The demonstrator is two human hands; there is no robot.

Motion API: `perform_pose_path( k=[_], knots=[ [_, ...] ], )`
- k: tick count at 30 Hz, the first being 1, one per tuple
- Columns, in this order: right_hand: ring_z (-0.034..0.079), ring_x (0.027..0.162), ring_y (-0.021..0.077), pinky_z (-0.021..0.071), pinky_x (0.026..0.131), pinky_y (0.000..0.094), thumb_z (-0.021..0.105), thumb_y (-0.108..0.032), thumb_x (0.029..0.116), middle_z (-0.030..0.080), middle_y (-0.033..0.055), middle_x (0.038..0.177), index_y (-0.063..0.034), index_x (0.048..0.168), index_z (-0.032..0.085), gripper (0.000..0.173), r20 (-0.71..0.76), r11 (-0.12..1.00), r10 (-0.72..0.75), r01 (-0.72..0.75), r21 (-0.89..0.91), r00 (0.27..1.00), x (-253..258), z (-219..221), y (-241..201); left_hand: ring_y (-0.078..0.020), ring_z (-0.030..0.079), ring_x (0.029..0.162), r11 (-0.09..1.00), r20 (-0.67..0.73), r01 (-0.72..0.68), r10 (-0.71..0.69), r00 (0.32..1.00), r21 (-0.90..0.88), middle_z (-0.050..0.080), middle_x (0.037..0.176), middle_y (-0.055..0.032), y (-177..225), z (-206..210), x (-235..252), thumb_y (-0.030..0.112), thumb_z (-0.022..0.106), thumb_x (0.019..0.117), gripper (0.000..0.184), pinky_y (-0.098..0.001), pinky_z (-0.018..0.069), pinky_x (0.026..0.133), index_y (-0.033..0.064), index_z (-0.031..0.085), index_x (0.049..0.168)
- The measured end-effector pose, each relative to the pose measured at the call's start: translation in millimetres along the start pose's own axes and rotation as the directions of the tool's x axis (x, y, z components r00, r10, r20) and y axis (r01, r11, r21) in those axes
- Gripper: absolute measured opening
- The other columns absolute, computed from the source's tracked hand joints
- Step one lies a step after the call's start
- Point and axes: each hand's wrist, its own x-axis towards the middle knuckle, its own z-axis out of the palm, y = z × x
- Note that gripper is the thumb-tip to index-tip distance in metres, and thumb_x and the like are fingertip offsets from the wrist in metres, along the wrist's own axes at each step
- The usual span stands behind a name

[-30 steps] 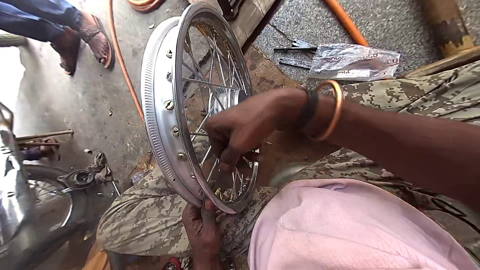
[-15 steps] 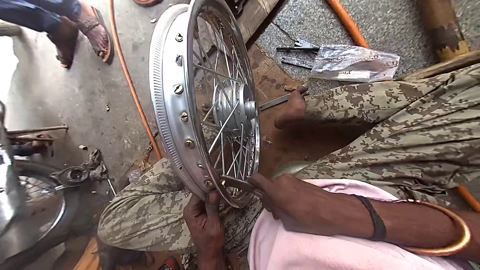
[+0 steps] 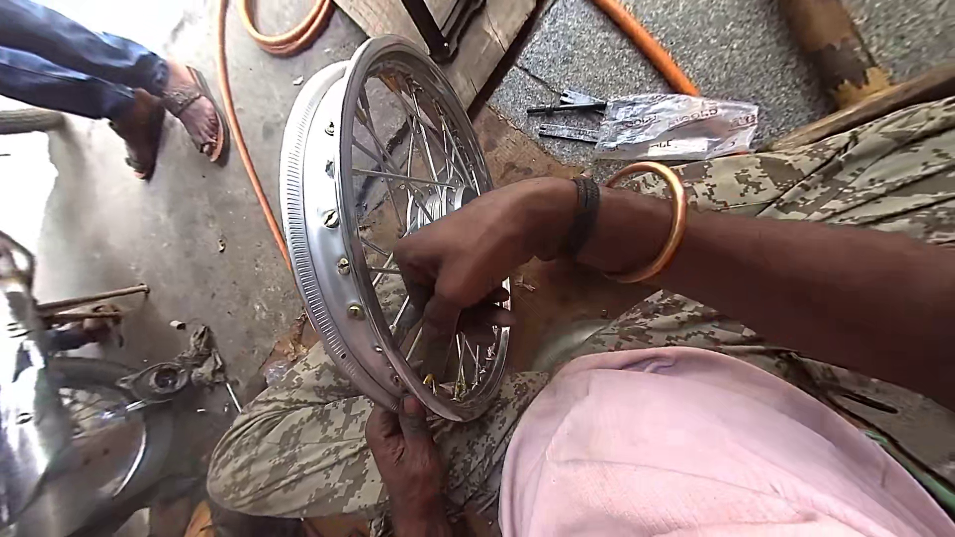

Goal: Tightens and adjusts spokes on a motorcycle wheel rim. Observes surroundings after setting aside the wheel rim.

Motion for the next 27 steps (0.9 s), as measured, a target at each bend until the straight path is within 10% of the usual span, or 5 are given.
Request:
perform_pose_path(
  k=[4, 11, 14, 22, 27],
  knots=[
    [0.048, 0.035, 0.0092, 0.0389, 0.035, 0.0227, 0.063, -0.002, 0.0957, 0.059, 0.0076, 0.054, -0.0005, 0.074, 0.059, 0.022, -0.081, 1.000, 0.025, -0.024, 0.015, 0.996, -9.7, 7.4, -0.7, -0.0059, 0.071, 0.085, 0.999, -0.022, -0.025, 0.024, 0.999, -0.033, 0.073, 0.096, 0.0074, 0.1, 3.0, 0.8, 0.039, 0.061, 0.1008, 0.021, -0.0247, 0.0612, 0.077, 0.0230, 0.073, 0.108],
    [0.054, 0.052, 0.0110, 0.0441, 0.046, 0.0314, 0.054, -0.027, 0.1047, 0.051, -0.0053, 0.061, -0.0150, 0.101, 0.062, 0.015, -0.398, 0.812, -0.288, 0.002, -0.584, 0.871, -44.9, 111.1, 69.7, -0.0053, 0.071, 0.090, 0.999, -0.079, -0.035, 0.035, 0.996, 0.009, 0.075, 0.101, 0.0071, 5.1, -0.1, 3.5, 0.038, 0.061, 0.1010, 0.024, -0.0224, 0.0596, 0.083, 0.0205, 0.076, 0.108],
    [0.060, 0.060, 0.0184, 0.0487, 0.056, 0.0372, 0.051, -0.020, 0.1049, 0.056, 0.0006, 0.067, -0.0106, 0.114, 0.058, 0.014, -0.411, 0.853, -0.211, -0.038, -0.521, 0.887, -40.3, 133.4, 92.0, -0.0046, 0.072, 0.092, 0.998, -0.071, -0.047, 0.049, 0.996, 0.031, 0.076, 0.103, 0.0079, 4.6, -1.0, 5.3, 0.039, 0.060, 0.1013, 0.025, -0.0222, 0.0593, 0.083, 0.0216, 0.077, 0.109],
    [0.049, 0.052, 0.0038, 0.0409, 0.046, 0.0228, 0.054, -0.018, 0.1023, 0.052, -0.0065, 0.062, -0.0112, 0.095, 0.066, 0.015, -0.465, 0.867, -0.400, 0.161, -0.472, 0.790, -45.7, 93.7, 89.8, -0.0065, 0.072, 0.088, 0.999, -0.031, -0.008, 0.009, 0.999, 0.046, 0.076, 0.105, 0.0055, 2.2, -3.9, 1.4, 0.041, 0.059, 0.1018, 0.028, -0.0244, 0.0612, 0.079, 0.0201, 0.075, 0.109],
    [0.054, 0.047, 0.0066, 0.0465, 0.045, 0.0232, 0.058, -0.011, 0.1034, 0.061, 0.0023, 0.062, -0.0008, 0.088, 0.072, 0.023, -0.226, 0.959, -0.248, 0.204, -0.199, 0.942, -28.0, 28.3, 40.2, -0.0073, 0.071, 0.089, 0.999, 0.000, 0.030, -0.030, 1.000, 0.023, 0.073, 0.105, 0.0053, 2.4, -3.5, 0.7, 0.045, 0.057, 0.1016, 0.032, -0.0250, 0.0610, 0.078, 0.0196, 0.071, 0.114]
  ],
)
